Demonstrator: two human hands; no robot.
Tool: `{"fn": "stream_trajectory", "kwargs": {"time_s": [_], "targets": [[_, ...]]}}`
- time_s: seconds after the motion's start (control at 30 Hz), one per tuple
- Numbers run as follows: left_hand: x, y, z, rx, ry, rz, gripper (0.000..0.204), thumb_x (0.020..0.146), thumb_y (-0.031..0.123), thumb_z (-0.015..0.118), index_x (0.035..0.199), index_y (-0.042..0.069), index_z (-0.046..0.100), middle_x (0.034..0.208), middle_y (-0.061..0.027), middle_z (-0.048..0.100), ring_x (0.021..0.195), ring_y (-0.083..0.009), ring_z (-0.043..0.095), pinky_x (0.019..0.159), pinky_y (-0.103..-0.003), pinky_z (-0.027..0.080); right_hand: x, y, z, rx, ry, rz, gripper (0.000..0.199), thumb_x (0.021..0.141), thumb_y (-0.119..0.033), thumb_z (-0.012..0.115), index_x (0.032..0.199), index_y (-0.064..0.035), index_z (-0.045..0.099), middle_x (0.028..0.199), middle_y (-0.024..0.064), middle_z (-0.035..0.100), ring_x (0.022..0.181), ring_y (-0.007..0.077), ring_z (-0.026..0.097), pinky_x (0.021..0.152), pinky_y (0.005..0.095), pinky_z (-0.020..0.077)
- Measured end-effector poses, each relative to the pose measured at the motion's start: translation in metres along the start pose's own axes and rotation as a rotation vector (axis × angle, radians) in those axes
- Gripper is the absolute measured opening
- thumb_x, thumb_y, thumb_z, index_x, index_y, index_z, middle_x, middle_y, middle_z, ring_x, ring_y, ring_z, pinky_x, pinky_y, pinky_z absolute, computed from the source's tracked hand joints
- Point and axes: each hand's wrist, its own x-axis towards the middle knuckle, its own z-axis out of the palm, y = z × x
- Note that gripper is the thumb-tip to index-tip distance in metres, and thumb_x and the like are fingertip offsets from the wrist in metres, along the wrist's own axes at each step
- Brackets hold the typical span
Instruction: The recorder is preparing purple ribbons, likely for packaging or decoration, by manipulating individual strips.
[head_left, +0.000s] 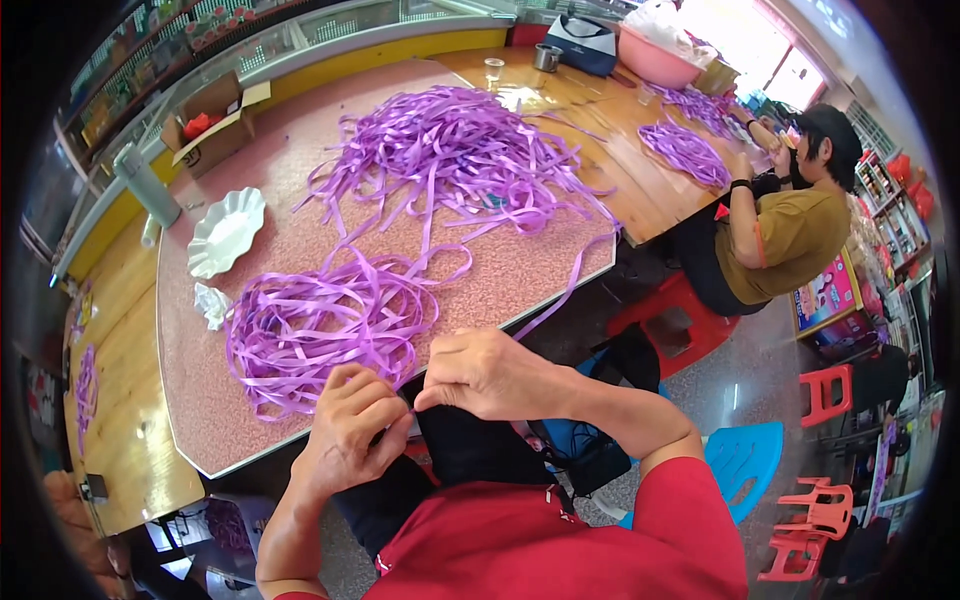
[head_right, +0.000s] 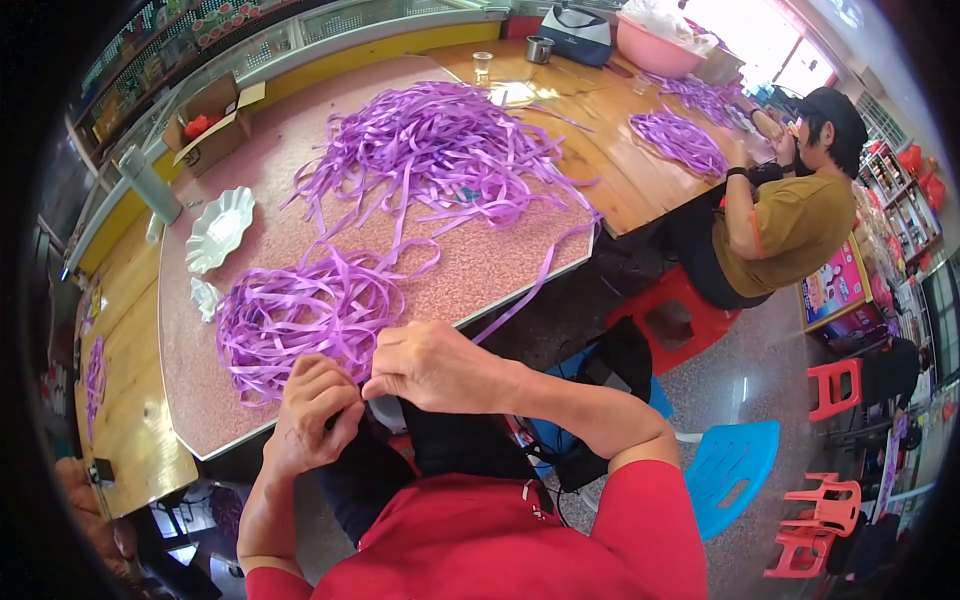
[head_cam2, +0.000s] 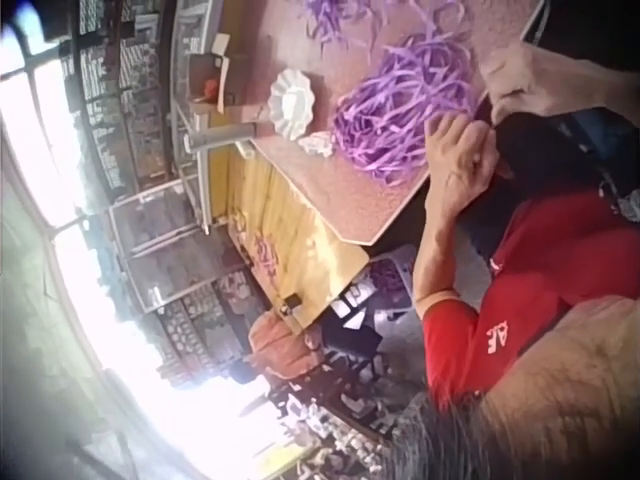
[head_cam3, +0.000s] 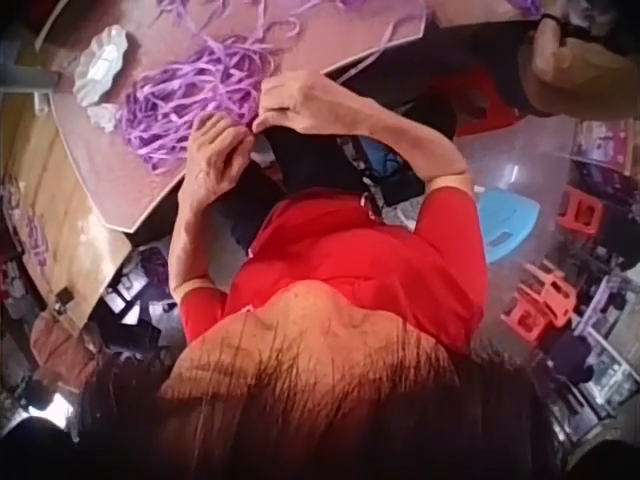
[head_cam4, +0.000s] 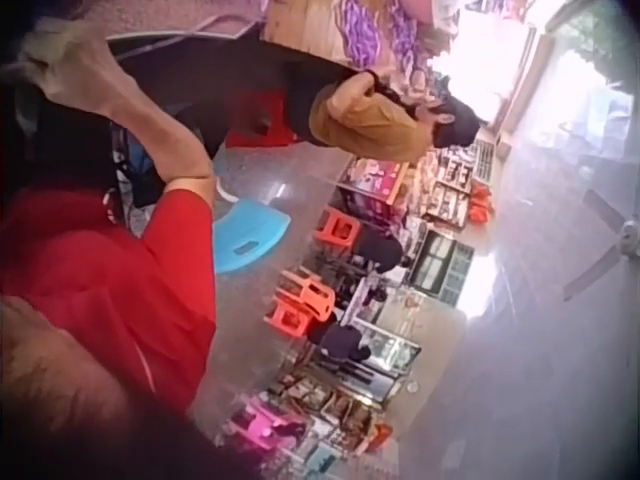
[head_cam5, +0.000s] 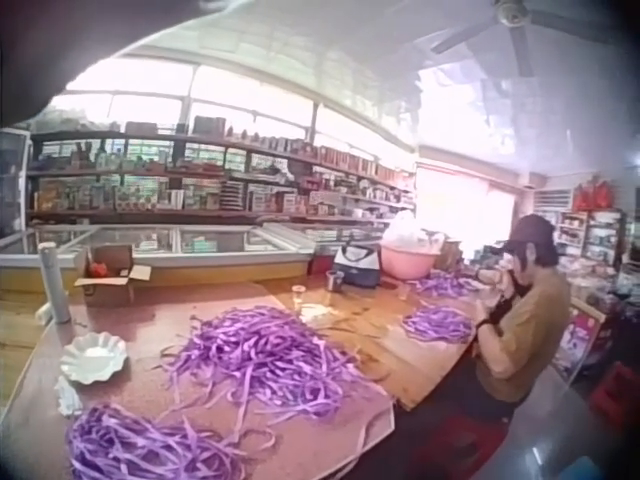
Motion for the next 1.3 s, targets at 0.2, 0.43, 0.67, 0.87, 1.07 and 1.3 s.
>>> {"fn": "stream_trajectory", "kwargs": {"time_s": [0.2, 0.43, 0.67, 0.87, 1.07, 1.3], "targets": [[-0.020, -0.008, 0.016, -0.800, 0.006, -0.313, 0.012, 0.088, 0.011, 0.069, 0.093, 0.004, 0.060, 0.100, -0.0111, 0.063, 0.096, -0.0256, 0.061, 0.092, -0.042, 0.045, -0.002, -0.022, 0.002, 0.334, -0.007, 0.117, 0.017, 0.090, -0.018, 0.073, 0.081, -0.0054, 0.066, 0.075, 0.0067, 0.060, 0.070, 0.0200, 0.060, 0.062, 0.0318, 0.0444], [0.007, -0.001, 0.069, -1.256, -0.322, -0.407, 0.095, 0.078, 0.049, 0.082, 0.147, 0.001, 0.037, 0.140, -0.0104, 0.049, 0.132, -0.0238, 0.045, 0.115, -0.042, 0.028, 0.014, -0.052, -0.037, 0.824, 0.069, 0.175, 0.015, 0.098, -0.011, 0.062, 0.088, -0.0010, 0.066, 0.084, 0.0079, 0.064, 0.068, 0.0097, 0.055, 0.061, 0.0263, 0.0438], [-0.014, 0.002, 0.071, -1.195, -0.327, -0.644, 0.028, 0.100, 0.025, 0.061, 0.116, 0.003, 0.066, 0.097, -0.0044, 0.068, 0.097, -0.0134, 0.064, 0.092, -0.033, 0.049, 0.002, 0.006, -0.133, 0.791, 0.599, 0.095, 0.022, 0.102, -0.024, 0.057, 0.097, -0.0043, 0.067, 0.077, -0.0003, 0.054, 0.059, 0.0074, 0.044, 0.063, 0.0307, 0.0463], [-0.087, -0.013, 0.019, -1.060, -0.097, -0.847, 0.021, 0.099, 0.020, 0.062, 0.103, 0.000, 0.069, 0.085, -0.0056, 0.070, 0.074, -0.0095, 0.059, 0.068, -0.024, 0.046, -0.027, 0.085, -0.188, 0.810, 0.841, 0.332, 0.023, 0.099, -0.026, 0.063, 0.098, -0.0036, 0.065, 0.077, -0.0025, 0.051, 0.059, 0.0059, 0.045, 0.066, 0.0289, 0.0453], [-0.123, -0.012, -0.025, -0.986, 0.156, -0.938, 0.023, 0.098, 0.021, 0.064, 0.097, -0.002, 0.067, 0.080, -0.0045, 0.064, 0.073, -0.0126, 0.061, 0.070, -0.026, 0.048, -0.055, 0.163, -0.214, 0.635, 0.935, 0.517, 0.022, 0.100, -0.025, 0.063, 0.097, -0.0036, 0.063, 0.074, -0.0041, 0.048, 0.058, 0.0034, 0.043, 0.061, 0.0278, 0.0462], [-0.059, 0.013, -0.030, -0.860, 0.077, -0.873, 0.022, 0.101, 0.018, 0.059, 0.099, -0.003, 0.066, 0.079, -0.0033, 0.064, 0.072, -0.0102, 0.060, 0.069, -0.026, 0.048, 0.004, 0.089, -0.112, -0.645, 0.374, 0.245, 0.028, 0.089, -0.013, 0.069, 0.114, -0.0001, 0.069, 0.111, 0.0170, 0.070, 0.106, 0.0296, 0.065, 0.095, 0.0379, 0.0490]]}}
